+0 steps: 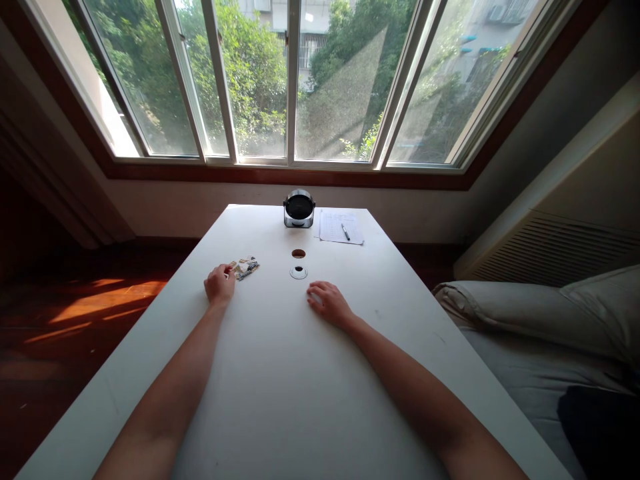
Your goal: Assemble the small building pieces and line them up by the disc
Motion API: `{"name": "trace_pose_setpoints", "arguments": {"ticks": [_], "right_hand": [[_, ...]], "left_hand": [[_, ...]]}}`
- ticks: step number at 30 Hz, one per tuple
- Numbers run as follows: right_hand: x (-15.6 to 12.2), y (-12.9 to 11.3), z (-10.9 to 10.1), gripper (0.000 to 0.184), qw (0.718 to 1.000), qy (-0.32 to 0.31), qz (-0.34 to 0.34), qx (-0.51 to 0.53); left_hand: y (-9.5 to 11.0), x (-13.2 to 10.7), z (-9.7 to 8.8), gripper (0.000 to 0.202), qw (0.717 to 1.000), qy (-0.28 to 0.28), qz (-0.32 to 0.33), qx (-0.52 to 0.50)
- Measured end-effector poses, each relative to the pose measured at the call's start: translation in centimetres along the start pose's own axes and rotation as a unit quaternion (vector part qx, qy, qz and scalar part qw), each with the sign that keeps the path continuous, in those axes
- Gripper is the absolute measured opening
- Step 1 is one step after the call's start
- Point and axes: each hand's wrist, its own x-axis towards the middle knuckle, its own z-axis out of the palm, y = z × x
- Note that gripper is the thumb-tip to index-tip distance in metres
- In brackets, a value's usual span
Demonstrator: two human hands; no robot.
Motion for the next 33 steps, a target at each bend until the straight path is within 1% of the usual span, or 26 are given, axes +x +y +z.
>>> {"name": "trace_pose_setpoints", "arguments": {"ticks": [1, 3, 5, 7, 9, 10, 12, 15, 18, 21, 23, 28, 33], "right_hand": [[0.0, -0.1, 0.0, 0.027, 1.000, 0.006, 0.001, 0.012], [0.1, -0.2, -0.1, 0.026, 0.998, 0.019, 0.009, 0.053], [0.2, -0.4, 0.0, 0.030, 0.991, 0.033, 0.041, 0.124], [0.4, -0.6, 0.2, 0.035, 0.970, 0.046, 0.089, 0.220], [0.6, -0.7, 0.5, 0.036, 0.941, 0.060, 0.130, 0.306], [0.7, -0.8, 0.6, 0.035, 0.929, 0.066, 0.141, 0.336], [0.8, -0.9, 0.8, 0.033, 0.914, 0.073, 0.149, 0.371], [0.7, -1.2, 0.9, 0.030, 0.909, 0.071, 0.140, 0.385], [0.5, -1.5, 0.8, 0.028, 0.911, 0.055, 0.129, 0.388], [0.5, -1.6, 0.7, 0.029, 0.900, 0.037, 0.122, 0.417], [0.5, -1.5, 0.7, 0.030, 0.892, 0.029, 0.116, 0.437], [0.7, -1.1, 1.1, 0.030, 0.866, 0.041, 0.095, 0.489], [0.7, -0.8, 1.4, 0.030, 0.868, 0.043, 0.085, 0.488]], "left_hand": [[0.6, -0.3, 0.1, 0.021, 0.999, 0.001, 0.019, -0.028], [2.3, -1.4, 0.6, 0.023, 0.992, -0.019, 0.061, -0.105], [4.4, -3.3, 1.5, 0.025, 0.977, -0.070, 0.069, -0.192], [6.7, -5.7, 2.5, 0.031, 0.947, -0.145, 0.076, -0.277], [8.7, -8.0, 3.2, 0.034, 0.914, -0.197, 0.103, -0.339], [9.4, -9.0, 3.5, 0.034, 0.900, -0.215, 0.123, -0.357], [10.3, -10.5, 3.6, 0.029, 0.888, -0.232, 0.163, -0.363], [10.6, -11.2, 3.2, 0.019, 0.891, -0.216, 0.198, -0.347], [10.6, -11.1, 2.7, 0.012, 0.891, -0.198, 0.238, -0.332], [10.6, -10.9, 2.2, 0.008, 0.887, -0.190, 0.280, -0.314], [10.6, -10.8, 1.9, 0.007, 0.887, -0.181, 0.295, -0.305], [10.6, -10.6, 1.8, 0.010, 0.887, -0.179, 0.300, -0.301], [10.4, -10.4, 2.2, 0.013, 0.884, -0.200, 0.285, -0.313]]}}
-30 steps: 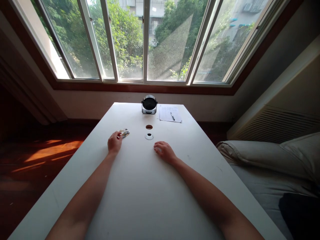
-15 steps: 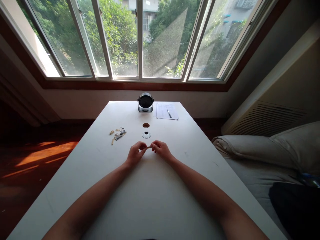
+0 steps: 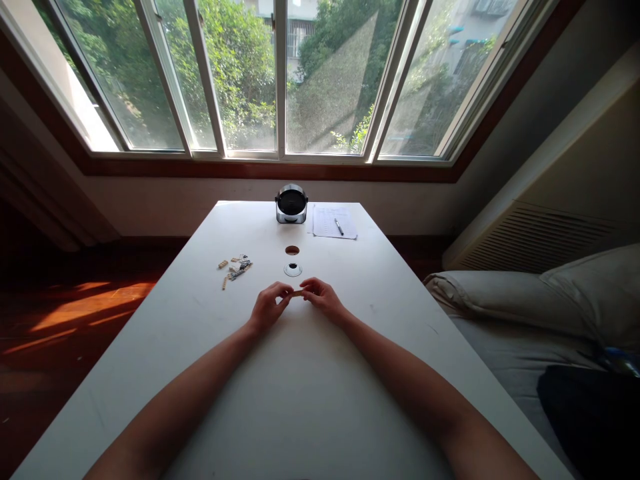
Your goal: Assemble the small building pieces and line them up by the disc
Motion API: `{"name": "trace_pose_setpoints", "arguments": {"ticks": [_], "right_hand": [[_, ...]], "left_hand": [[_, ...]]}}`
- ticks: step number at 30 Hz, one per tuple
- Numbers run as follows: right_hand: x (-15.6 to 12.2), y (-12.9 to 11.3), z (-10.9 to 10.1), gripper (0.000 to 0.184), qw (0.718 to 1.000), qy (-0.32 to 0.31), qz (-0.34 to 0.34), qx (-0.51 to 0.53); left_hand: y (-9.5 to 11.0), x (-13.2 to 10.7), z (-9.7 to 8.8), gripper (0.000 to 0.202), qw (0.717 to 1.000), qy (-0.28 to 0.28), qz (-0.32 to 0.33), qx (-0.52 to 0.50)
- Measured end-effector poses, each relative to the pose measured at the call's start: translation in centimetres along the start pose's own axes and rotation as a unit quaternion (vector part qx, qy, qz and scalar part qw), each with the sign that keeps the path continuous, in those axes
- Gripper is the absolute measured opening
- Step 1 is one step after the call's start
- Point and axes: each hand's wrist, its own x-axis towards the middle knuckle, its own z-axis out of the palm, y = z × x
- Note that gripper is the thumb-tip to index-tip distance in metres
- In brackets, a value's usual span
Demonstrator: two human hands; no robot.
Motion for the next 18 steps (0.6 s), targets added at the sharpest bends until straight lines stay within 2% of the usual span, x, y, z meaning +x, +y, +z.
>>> {"name": "trace_pose_setpoints", "arguments": {"ticks": [6, 18], "right_hand": [[-0.1, 0.1, -0.1, 0.028, 1.000, 0.002, -0.005, 0.001], [-0.2, -0.7, 0.1, 0.024, 1.000, -0.010, 0.006, 0.015]], "left_hand": [[-0.7, 0.0, 0.2, 0.018, 0.998, -0.002, -0.054, 0.014], [-0.5, -0.1, 0.2, 0.006, 0.999, 0.010, -0.043, 0.019]]}}
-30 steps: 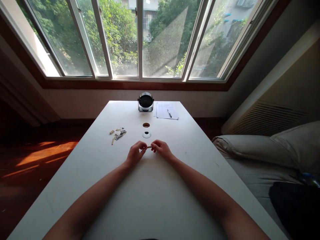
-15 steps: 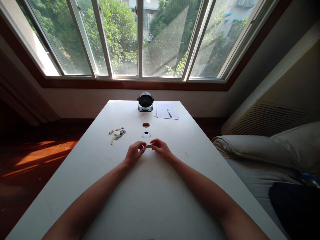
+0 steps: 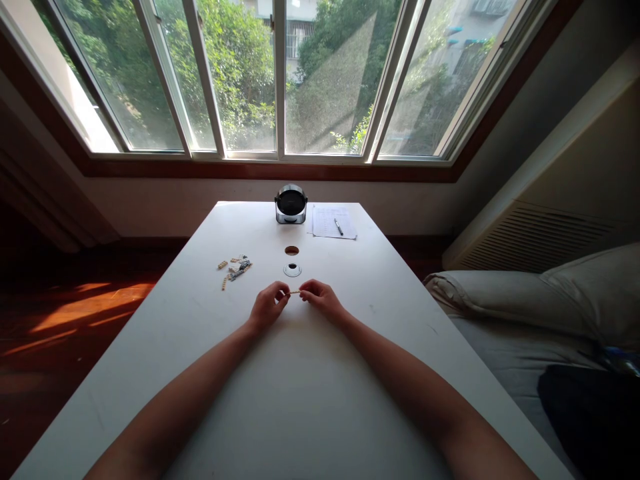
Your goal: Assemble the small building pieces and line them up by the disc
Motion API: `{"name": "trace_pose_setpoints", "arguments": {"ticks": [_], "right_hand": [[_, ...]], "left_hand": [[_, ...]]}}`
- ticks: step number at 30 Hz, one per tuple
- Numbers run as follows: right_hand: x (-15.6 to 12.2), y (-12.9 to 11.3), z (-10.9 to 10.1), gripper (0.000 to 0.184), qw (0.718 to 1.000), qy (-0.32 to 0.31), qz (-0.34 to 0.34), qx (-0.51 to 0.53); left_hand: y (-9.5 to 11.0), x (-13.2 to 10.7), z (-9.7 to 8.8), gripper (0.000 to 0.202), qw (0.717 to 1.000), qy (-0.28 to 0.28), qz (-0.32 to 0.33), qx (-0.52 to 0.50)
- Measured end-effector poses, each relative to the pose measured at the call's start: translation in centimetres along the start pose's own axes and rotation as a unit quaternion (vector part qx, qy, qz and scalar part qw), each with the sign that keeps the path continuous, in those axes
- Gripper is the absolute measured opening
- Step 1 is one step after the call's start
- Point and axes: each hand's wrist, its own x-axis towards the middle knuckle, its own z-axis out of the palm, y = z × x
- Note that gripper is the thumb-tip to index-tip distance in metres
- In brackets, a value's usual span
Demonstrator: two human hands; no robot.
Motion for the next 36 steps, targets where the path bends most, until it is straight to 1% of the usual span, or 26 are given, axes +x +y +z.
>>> {"name": "trace_pose_setpoints", "arguments": {"ticks": [2, 8, 15, 19, 24, 27, 32, 36], "right_hand": [[0.0, 0.2, 0.0, 0.025, 1.000, 0.001, -0.001, -0.006], [0.1, 0.6, -0.1, 0.025, 0.999, -0.009, -0.020, -0.041], [0.0, 0.2, 0.0, 0.027, 0.998, -0.009, -0.005, -0.065], [-0.2, -0.5, 0.2, 0.023, 0.998, -0.017, -0.004, -0.062], [-0.3, -0.9, 0.2, 0.024, 0.998, -0.017, -0.007, -0.053], [-0.3, -0.7, 0.1, 0.025, 0.998, -0.013, -0.011, -0.065], [0.1, 0.4, -0.1, 0.029, 0.997, -0.016, -0.015, -0.070], [0.0, 0.3, 0.0, 0.030, 0.997, -0.019, -0.009, -0.069]], "left_hand": [[0.0, 0.0, 0.0, 0.008, 1.000, -0.005, -0.003, -0.001], [0.2, 0.1, -0.1, 0.021, 1.000, -0.027, -0.004, -0.009], [0.5, 0.1, -0.3, 0.010, 1.000, -0.026, 0.003, -0.003], [0.5, 0.1, -0.3, 0.009, 1.000, -0.019, -0.006, 0.001], [0.4, 0.0, -0.2, 0.009, 1.000, -0.017, -0.003, 0.009], [0.4, 0.0, -0.2, 0.010, 1.000, -0.015, -0.001, 0.005], [0.3, 0.1, -0.1, 0.016, 1.000, -0.025, 0.004, -0.002], [0.3, 0.1, -0.2, 0.008, 1.000, -0.026, 0.010, 0.008]]}}
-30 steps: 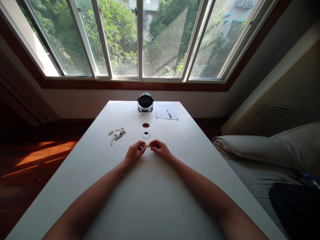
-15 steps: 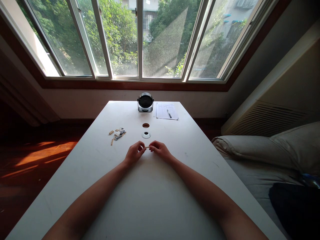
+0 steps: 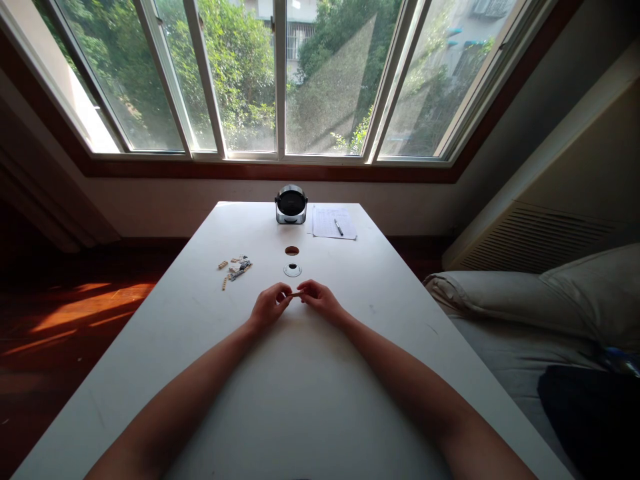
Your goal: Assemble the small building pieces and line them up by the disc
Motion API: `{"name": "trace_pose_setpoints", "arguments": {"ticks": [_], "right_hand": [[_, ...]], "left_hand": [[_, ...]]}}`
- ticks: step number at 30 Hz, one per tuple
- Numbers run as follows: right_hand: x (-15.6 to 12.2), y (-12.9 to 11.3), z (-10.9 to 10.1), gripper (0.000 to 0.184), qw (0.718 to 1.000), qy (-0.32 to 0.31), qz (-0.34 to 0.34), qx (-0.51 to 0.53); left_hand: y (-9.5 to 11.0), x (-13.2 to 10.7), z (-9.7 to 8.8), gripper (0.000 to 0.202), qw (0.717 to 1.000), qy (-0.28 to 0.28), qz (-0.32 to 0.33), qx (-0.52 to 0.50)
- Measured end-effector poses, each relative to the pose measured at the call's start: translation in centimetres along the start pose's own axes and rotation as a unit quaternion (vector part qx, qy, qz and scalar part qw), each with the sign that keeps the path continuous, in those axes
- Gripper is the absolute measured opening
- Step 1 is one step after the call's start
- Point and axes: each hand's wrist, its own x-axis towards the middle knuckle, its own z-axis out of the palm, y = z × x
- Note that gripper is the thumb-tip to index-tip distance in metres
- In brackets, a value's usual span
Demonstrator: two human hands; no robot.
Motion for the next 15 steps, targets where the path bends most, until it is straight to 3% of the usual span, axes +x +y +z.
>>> {"name": "trace_pose_setpoints", "arguments": {"ticks": [6, 15], "right_hand": [[-0.3, -1.4, 0.0, 0.028, 1.000, -0.004, 0.004, 0.005], [-0.1, -0.5, 0.1, 0.029, 1.000, 0.009, -0.004, -0.013]], "left_hand": [[0.2, 0.0, -0.2, 0.007, 1.000, 0.010, 0.000, 0.002], [0.3, 0.0, -0.1, 0.013, 1.000, 0.006, -0.001, -0.006]]}}
